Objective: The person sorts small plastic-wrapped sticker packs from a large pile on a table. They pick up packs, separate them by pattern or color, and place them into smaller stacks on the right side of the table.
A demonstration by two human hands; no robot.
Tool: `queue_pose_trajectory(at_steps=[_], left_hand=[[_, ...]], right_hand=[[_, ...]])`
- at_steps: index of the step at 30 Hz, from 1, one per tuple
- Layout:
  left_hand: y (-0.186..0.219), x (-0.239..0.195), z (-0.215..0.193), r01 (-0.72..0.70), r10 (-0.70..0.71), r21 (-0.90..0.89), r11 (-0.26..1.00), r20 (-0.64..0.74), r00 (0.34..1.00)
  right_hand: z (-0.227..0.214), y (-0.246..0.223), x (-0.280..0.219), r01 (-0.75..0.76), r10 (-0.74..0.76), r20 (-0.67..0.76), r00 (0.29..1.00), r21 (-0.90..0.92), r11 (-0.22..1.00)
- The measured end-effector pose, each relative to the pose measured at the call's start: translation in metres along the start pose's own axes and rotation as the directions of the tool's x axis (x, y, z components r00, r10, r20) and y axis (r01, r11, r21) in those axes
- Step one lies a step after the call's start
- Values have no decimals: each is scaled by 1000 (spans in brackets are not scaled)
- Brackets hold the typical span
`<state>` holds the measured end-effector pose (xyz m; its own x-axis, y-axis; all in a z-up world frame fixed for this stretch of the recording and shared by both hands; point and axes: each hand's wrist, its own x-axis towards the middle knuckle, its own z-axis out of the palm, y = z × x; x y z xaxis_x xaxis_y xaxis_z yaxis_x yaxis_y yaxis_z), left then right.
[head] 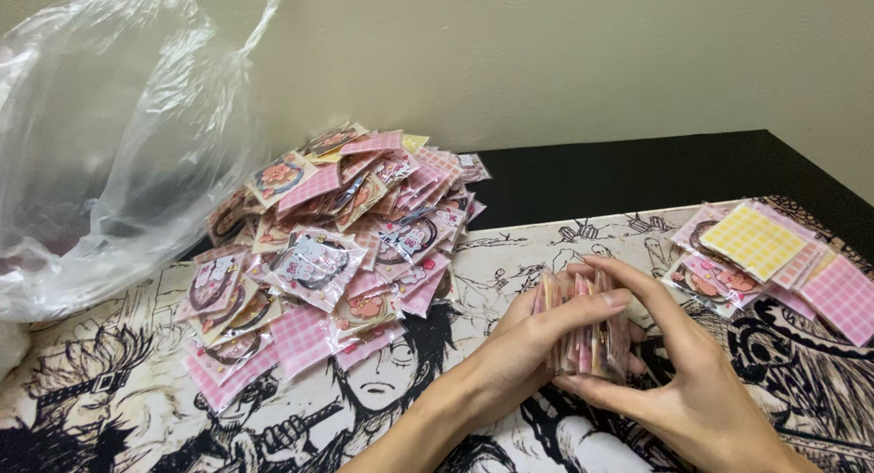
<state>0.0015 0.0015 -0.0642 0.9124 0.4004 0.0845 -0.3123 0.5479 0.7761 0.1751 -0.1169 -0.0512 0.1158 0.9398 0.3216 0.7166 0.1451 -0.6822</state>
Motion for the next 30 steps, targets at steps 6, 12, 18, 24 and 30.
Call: queue_pose_trajectory(at_steps=[6, 12, 18, 24, 30], left_hand=[[1, 2, -1, -47, 48, -14, 999, 52, 997], [8, 3, -3, -26, 21, -90, 996, -57, 998], [11, 3, -1, 26, -28, -24, 999, -92, 995], [12, 2, 1, 18, -19, -20, 1000, -85, 996], [12, 2, 1, -5, 1, -52, 999, -59, 998]], right_hand=[[0, -1, 5, 27, -28, -23, 999, -67, 997], [-5, -4, 3, 199, -210, -113, 971, -101, 975], [-1, 4, 1, 66, -72, -123, 990, -54, 996], [-1, 5, -1, 34, -37, -147, 988, -24, 999], [-3, -2, 1, 59, -68, -160, 985, -56, 997]])
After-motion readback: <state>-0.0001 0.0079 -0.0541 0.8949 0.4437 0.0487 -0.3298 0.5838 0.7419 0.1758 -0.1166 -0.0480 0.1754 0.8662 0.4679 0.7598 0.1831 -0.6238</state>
